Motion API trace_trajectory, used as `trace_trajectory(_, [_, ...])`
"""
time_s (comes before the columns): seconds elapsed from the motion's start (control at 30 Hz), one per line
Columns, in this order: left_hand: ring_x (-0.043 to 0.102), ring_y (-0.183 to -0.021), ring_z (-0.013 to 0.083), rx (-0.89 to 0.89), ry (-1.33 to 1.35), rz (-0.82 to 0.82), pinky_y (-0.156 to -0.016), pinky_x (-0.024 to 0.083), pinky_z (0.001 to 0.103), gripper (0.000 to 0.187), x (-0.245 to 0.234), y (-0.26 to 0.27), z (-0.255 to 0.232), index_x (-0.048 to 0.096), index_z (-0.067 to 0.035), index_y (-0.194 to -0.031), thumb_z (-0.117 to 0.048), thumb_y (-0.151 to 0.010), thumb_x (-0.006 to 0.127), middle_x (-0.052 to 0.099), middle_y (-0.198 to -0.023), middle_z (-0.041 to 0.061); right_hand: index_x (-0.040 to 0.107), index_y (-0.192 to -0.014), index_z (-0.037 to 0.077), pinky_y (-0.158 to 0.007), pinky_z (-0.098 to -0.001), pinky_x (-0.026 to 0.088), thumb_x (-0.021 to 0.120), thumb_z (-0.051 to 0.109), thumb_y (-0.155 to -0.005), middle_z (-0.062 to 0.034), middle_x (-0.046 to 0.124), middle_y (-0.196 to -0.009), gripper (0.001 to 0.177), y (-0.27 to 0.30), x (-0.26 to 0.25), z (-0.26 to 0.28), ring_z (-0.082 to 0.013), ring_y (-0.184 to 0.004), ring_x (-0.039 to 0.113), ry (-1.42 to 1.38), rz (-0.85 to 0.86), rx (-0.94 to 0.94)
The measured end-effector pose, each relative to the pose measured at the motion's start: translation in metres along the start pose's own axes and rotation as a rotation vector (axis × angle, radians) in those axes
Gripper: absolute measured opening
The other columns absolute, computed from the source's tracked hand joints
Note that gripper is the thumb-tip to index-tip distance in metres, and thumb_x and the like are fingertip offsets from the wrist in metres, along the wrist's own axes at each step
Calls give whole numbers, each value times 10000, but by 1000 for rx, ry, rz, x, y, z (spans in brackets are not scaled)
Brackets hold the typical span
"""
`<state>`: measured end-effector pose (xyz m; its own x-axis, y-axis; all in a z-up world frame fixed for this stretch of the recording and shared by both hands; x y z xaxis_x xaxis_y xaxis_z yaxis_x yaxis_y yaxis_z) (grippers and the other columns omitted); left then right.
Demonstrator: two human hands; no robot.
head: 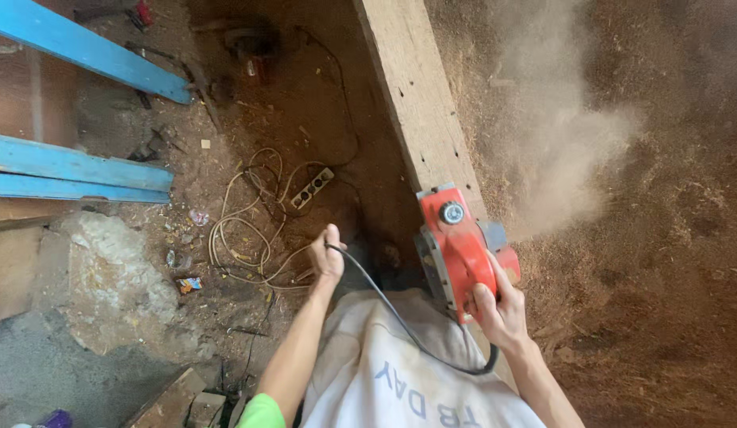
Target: The person uses a red electric sander to smooth the surface of a long wooden plank resting on a workbench. They move the sander back and forth along the length of the wood, generating sawdust, and occasionally flip the plank to work on different sides.
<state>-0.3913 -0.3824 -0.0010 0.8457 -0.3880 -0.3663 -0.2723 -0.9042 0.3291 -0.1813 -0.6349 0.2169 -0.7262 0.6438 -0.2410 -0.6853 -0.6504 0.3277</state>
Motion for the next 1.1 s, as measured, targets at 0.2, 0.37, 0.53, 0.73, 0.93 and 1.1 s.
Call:
trace_trajectory(0.2, [593,-497,172,-231,65,-26,-495,463,326,582,2,32,39,612,-74,-682,-539,-1012,499,581,-512,47,514,-1493,51,-530,-281,520,545,226,-1002,-55,634,-677,522,-56,18,28,-105,-553,627,137,-64,-88])
trace_trajectory(0.37, [542,-479,159,-341,444,-196,-485,456,322,555,-21,34,90,514,-94,-645,-473,-1048,557,524,-539,9,573,-1459,95,-976,-436,552,575,317,-1104,-199,709,-1272,419,-230,40,50,-365,-1146,701,363,-185,-612])
trace_trajectory(0.53, [568,-511,176,-121,379,-217,-575,504,328,544,-48,50,97,514,-67,-663,-415,-1075,581,503,-536,45,653,-1293,94,-809,-468,534,589,377,-1119,-205,722,-1021,339,-356,37,54,-395,-935,683,384,-250,-647])
trace_trajectory(0.73, [675,-862,232,-139,57,-323,-847,509,364,543,-58,77,109,665,7,-801,-461,-1034,518,775,-897,112,618,-1279,54,-692,-394,563,585,422,-1122,-148,707,-806,401,-289,14,46,-240,-682,712,211,-143,-336])
trace_trajectory(0.93, [444,-1322,343,-464,28,-181,-1115,331,448,760,-40,98,136,477,9,-1365,-654,-1006,387,466,-1428,233,506,-1512,84,-610,-329,545,573,359,-1100,-70,663,-793,500,-152,-15,46,-151,-600,641,154,-115,-277])
trace_trajectory(1.1, [227,-1537,318,-531,-83,33,-1240,151,446,985,-18,128,88,260,-56,-1591,-780,-924,218,224,-1676,172,496,-1544,98,-587,-289,526,570,316,-1089,-14,623,-792,509,-34,-44,15,-84,-633,602,67,-93,-173])
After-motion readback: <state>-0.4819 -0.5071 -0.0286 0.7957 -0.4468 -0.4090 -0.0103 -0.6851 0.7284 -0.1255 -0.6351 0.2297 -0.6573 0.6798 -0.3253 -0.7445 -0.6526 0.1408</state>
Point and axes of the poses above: each hand's wrist, its own y-axis away from the middle knuckle, its own x-axis out of the palm, z = x × y, the point moved 1 cm from there along -y, towards the middle knuckle
